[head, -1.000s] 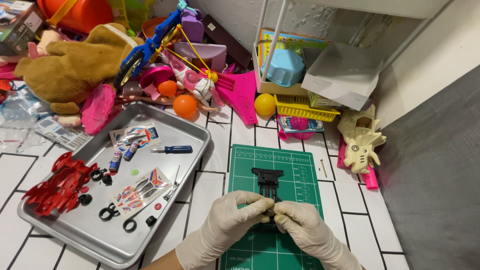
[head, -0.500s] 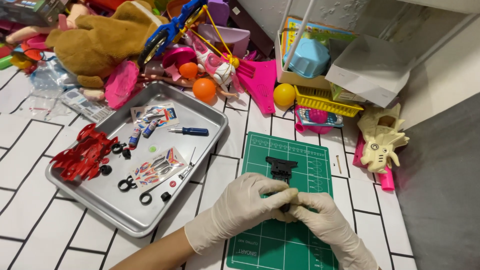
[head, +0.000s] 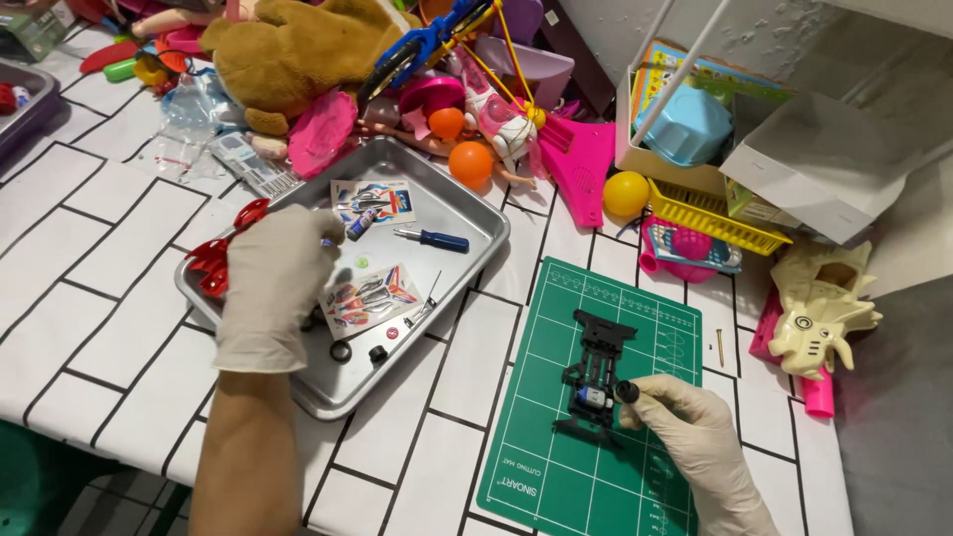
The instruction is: The person assembles a toy car chassis on a green cutting mat. They attach wheels to the axles, insert a small motor into the frame, and secure components using their gloved hands. The workspace is cluttered with various toys and parts.
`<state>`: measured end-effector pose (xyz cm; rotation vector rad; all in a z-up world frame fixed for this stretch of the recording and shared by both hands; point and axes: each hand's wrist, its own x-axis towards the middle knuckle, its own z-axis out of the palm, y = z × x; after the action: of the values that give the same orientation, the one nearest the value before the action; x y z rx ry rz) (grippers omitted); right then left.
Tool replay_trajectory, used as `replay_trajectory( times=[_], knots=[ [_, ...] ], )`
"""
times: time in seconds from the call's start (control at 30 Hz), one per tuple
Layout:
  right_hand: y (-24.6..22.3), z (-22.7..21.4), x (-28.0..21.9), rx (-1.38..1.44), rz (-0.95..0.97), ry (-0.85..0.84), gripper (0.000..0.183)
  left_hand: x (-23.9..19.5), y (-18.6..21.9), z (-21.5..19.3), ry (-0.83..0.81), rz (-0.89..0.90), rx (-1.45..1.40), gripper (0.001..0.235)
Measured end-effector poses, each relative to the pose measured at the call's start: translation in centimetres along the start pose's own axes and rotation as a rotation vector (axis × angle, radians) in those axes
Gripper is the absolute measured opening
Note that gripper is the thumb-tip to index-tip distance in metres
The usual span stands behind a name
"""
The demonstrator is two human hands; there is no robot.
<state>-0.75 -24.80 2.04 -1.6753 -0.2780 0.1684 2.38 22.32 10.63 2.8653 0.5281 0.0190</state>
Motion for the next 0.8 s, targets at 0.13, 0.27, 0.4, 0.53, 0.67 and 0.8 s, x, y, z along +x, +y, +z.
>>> replay_trajectory(
  times=[0.13, 0.27, 0.4, 0.53, 0.67, 0.8],
  knots=[
    [-0.2, 0.2, 0.3, -0.026, 0.002, 0.009, 0.016, 1.2, -3.8, 1.0, -0.011, -0.113, -0.01, 0.042],
    [0.2, -0.1, 0.2, -0.003, -0.009, -0.003, 0.016, 1.6, -4.1, 1.4, -0.082, -0.14, -0.064, 0.047],
    [0.2, -0.6, 0.0, 0.014, -0.017, -0.026, 0.017, 2.1, -3.9, 1.8, -0.081, -0.148, -0.062, 0.04],
    [0.0, -0.5, 0.0, -0.006, -0.038, -0.031, 0.017, 3.2, -5.2, 3.8, -0.001, -0.127, -0.041, 0.04],
    [0.0, -0.7, -0.1, 0.01, -0.058, -0.055, 0.018, 3.5, -5.3, 4.2, 0.054, -0.107, 0.024, 0.031],
    [0.8, -1.0, -0.1, 0.017, -0.052, -0.032, 0.019, 2.7, -5.1, 3.2, 0.151, -0.052, -0.051, 0.024]
  ],
)
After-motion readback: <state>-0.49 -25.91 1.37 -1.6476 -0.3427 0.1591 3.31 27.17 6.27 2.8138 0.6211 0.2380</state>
